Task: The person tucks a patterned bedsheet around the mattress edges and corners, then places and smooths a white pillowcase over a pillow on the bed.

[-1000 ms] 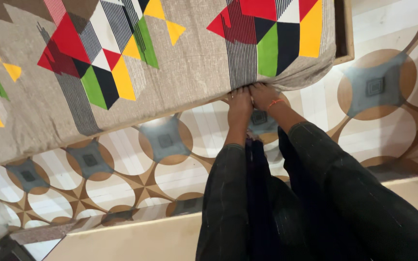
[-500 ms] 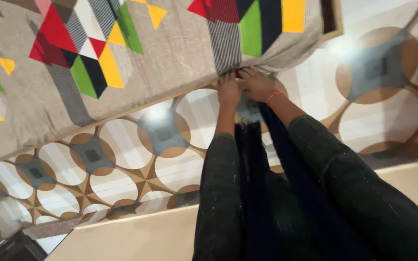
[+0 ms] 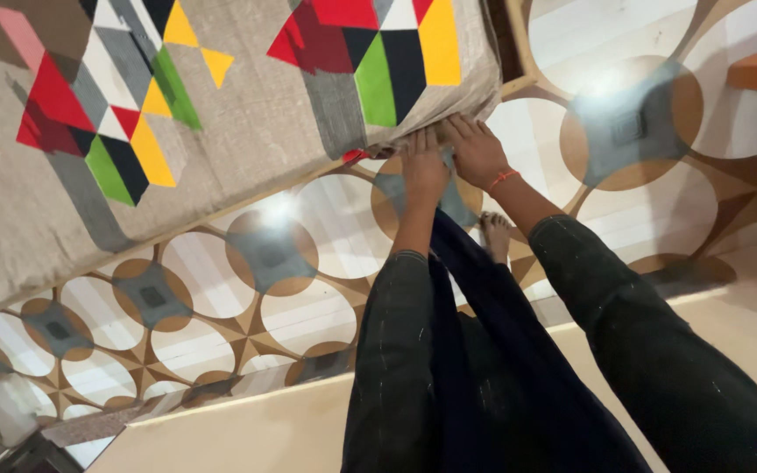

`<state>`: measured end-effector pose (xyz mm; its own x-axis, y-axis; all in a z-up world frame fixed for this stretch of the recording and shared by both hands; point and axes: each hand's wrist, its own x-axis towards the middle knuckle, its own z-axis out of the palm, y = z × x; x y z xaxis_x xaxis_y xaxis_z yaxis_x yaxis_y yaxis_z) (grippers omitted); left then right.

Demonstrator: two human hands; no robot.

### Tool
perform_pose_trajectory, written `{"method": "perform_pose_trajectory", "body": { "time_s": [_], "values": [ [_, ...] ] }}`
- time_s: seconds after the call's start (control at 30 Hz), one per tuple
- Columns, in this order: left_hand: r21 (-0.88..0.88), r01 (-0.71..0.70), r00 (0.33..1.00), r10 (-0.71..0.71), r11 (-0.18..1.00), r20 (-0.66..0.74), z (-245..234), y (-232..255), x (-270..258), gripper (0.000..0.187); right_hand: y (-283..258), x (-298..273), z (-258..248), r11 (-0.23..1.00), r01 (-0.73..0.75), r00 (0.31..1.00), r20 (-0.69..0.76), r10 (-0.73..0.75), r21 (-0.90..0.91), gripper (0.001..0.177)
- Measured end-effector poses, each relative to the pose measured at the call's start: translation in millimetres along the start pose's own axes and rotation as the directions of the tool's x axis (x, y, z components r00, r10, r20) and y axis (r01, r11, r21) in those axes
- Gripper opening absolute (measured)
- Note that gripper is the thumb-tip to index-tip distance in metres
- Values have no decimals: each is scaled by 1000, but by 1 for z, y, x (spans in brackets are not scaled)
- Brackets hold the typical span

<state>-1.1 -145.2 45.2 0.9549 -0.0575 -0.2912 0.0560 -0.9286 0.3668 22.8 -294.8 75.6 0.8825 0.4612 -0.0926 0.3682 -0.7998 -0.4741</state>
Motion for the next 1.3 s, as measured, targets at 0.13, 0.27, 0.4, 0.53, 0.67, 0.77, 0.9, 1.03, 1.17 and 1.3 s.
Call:
{"method": "perform_pose_trajectory", "body": {
  "time_s": [0.13, 0.27, 0.4, 0.53, 0.67, 0.77, 0.9, 1.03, 1.17, 1.3],
  "values": [
    [14, 59, 997, -60, 998, 38, 3, 8, 13, 87, 20, 13, 7, 993, 1, 995, 99, 11, -116, 54],
    [9, 82, 995, -82, 997, 56, 6, 7, 22, 82, 19, 19, 5, 996, -3, 987, 161, 16, -86, 53],
    [-38, 100, 993, -97, 994, 67, 14, -2, 40, 53, 25, 22, 11, 989, 49, 991, 128, -31, -139, 52],
    [-57, 229, 966, -220, 972, 133, 31, 4, 59, 40, 51, 40, 45, 1000, -2, 971, 240, 9, -28, 49],
    [-27, 277, 961, -277, 960, 10, 30, 13, 65, 28, 58, 44, 66, 990, -18, 928, 366, 68, -139, 55],
    [90, 255, 945, -268, 963, 187, 29, 10, 58, 25, 61, 47, 72, 986, -36, 899, 426, 104, -163, 53],
    [43, 141, 989, -143, 989, 29, 31, -1, 52, 52, 69, 59, 57, 994, 35, 915, 404, 11, -107, 45],
    [18, 117, 992, -117, 993, 47, 31, -4, 52, 65, 66, 49, 13, 995, 95, 951, 296, -94, 9, 59],
    [17, 129, 992, -129, 991, 6, 33, 7, 20, 58, 39, -22, -11, 988, 97, 995, 22, -101, 118, 57],
    [-277, 80, 990, -109, 958, -92, 30, 24, -35, 68, 32, -61, 6, 987, -45, 987, 161, 20, 153, 49]
  ]
}}
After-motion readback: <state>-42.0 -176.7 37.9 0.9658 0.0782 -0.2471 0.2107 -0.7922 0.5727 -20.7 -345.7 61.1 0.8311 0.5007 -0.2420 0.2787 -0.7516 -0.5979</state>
